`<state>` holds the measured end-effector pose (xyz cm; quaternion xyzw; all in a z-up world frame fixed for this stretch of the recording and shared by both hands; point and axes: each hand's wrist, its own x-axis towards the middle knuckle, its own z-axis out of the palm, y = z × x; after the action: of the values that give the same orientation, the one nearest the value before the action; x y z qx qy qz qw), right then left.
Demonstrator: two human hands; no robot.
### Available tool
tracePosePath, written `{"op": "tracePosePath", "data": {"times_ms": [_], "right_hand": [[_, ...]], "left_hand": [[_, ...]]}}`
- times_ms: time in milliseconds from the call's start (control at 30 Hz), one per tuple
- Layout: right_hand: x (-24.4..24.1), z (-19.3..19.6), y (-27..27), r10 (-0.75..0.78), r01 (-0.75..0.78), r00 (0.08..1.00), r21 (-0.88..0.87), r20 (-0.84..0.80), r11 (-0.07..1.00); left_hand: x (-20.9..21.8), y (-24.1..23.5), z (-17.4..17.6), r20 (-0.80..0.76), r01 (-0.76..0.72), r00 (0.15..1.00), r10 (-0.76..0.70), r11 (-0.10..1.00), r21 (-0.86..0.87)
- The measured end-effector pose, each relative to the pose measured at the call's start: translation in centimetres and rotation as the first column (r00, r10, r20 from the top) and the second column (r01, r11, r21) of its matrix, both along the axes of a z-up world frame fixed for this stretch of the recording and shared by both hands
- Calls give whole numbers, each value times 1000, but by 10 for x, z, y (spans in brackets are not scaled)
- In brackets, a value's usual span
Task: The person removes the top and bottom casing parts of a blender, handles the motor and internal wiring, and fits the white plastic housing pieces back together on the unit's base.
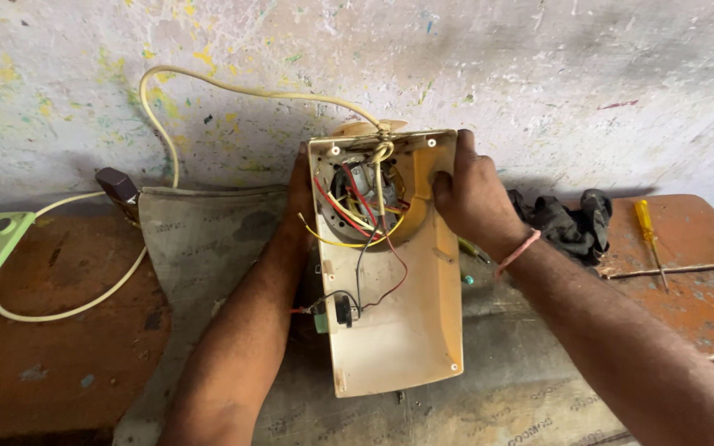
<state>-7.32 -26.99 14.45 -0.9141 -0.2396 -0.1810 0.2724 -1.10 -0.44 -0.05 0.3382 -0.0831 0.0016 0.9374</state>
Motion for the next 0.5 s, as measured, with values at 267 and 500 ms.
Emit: {"op": "tracePosePath", "data": {"times_ms": [267, 500], "right_hand": [[-5, 26, 5, 209, -203, 975, -76, 80, 976], [7, 49, -5, 388, -321, 916, -390, 104, 863]], "left_hand": [[-17, 1, -2, -72, -13, 997, 11, 999, -30], [-33, -8, -16, -180, 89, 979, -94, 995, -34]]}}
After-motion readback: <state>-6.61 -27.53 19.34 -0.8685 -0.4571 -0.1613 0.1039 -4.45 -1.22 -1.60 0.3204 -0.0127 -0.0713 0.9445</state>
